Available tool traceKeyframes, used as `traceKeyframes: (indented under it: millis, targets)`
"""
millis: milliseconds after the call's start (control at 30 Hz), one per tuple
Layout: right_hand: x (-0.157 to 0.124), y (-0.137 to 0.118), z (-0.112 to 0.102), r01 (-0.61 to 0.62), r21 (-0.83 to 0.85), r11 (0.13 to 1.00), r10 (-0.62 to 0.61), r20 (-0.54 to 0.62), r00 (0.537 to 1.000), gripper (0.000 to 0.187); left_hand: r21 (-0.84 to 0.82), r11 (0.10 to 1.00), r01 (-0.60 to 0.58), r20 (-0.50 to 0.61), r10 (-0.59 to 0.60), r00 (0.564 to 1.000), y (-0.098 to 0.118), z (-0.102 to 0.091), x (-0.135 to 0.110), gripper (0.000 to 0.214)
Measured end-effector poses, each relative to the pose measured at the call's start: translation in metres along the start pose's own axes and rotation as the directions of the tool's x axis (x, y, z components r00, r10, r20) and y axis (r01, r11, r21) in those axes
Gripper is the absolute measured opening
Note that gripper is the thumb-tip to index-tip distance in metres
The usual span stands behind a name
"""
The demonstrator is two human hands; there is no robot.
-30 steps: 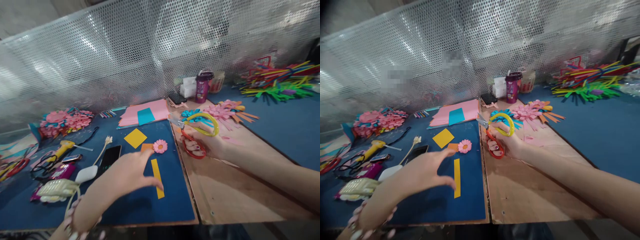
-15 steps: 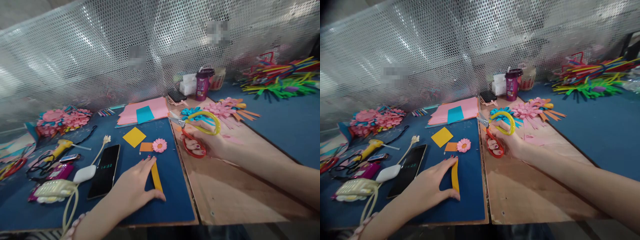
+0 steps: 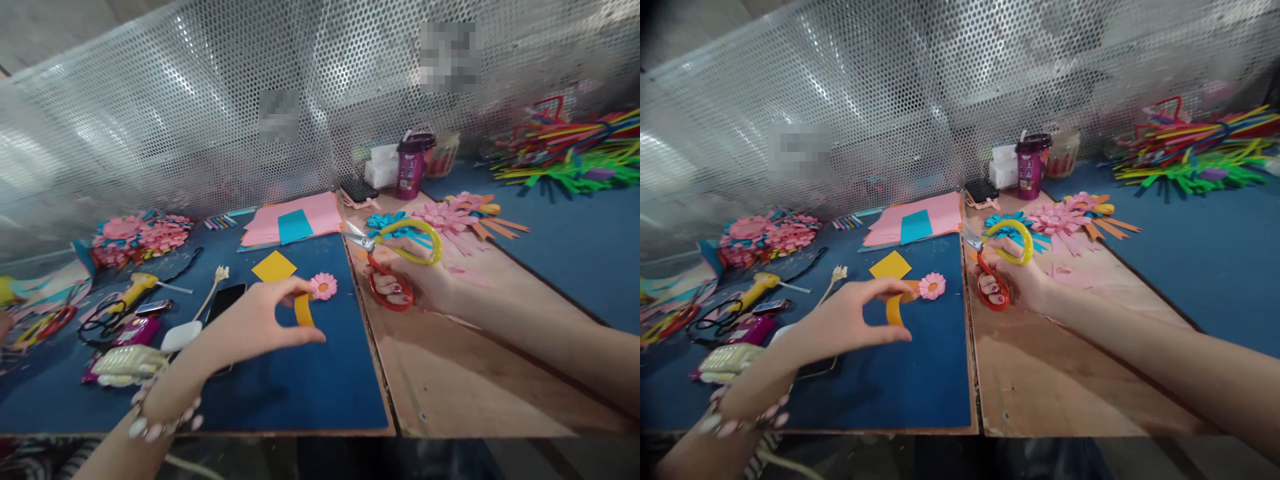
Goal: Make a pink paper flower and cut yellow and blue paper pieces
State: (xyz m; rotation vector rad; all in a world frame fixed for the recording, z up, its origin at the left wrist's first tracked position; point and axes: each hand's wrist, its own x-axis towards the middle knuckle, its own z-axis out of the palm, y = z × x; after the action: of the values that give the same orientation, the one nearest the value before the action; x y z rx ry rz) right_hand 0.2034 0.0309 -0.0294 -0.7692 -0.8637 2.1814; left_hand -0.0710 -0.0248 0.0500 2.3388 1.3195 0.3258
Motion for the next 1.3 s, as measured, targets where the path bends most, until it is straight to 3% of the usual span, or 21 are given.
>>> traceKeyframes:
  millis: [200,367,433,633,867,1100,1300]
  targets:
    - [0.000,0.001,0.000,0.022,-0.027,0.999,-0.022,0.014,1.000,0.046,-0.148,0.989,0.004,-0.081,-0.016,0.997,-0.022,-0.006,0.049,0.045]
    - [0.000,0.002,-0.001,0.047,-0.048,0.998,-0.047,0.009,0.999,0.045,-0.481,0.876,-0.005,-0.130,-0.065,0.989,-0.037,0.003,0.062,0.040]
    - [0.000,0.002,-0.001,0.028,-0.039,0.999,-0.028,0.004,1.000,0.045,-0.535,0.844,-0.033,-0.177,-0.074,0.981,-0.045,0.009,0.064,0.039]
    - [0.001,0.000,0.000,-0.004,-0.042,0.999,0.004,-0.009,1.000,0.039,-0.492,0.869,-0.046,-0.283,-0.110,0.953,-0.061,0.021,0.065,0.051]
    - [-0.002,0.000,0.002,-0.020,0.003,1.000,0.020,0.036,0.999,0.045,-0.466,0.883,-0.058,-0.256,-0.072,0.964,-0.058,0.022,0.059,0.056]
    - [-0.001,-0.001,0.007,-0.028,-0.077,0.997,0.025,-0.042,0.999,0.032,-0.475,0.878,-0.055,-0.240,-0.069,0.968,-0.062,0.023,0.058,0.061]
    - [0.000,0.000,0.007,-0.012,-0.077,0.997,0.009,-0.032,0.999,0.019,-0.464,0.884,-0.061,-0.242,-0.060,0.969,-0.062,0.025,0.058,0.060]
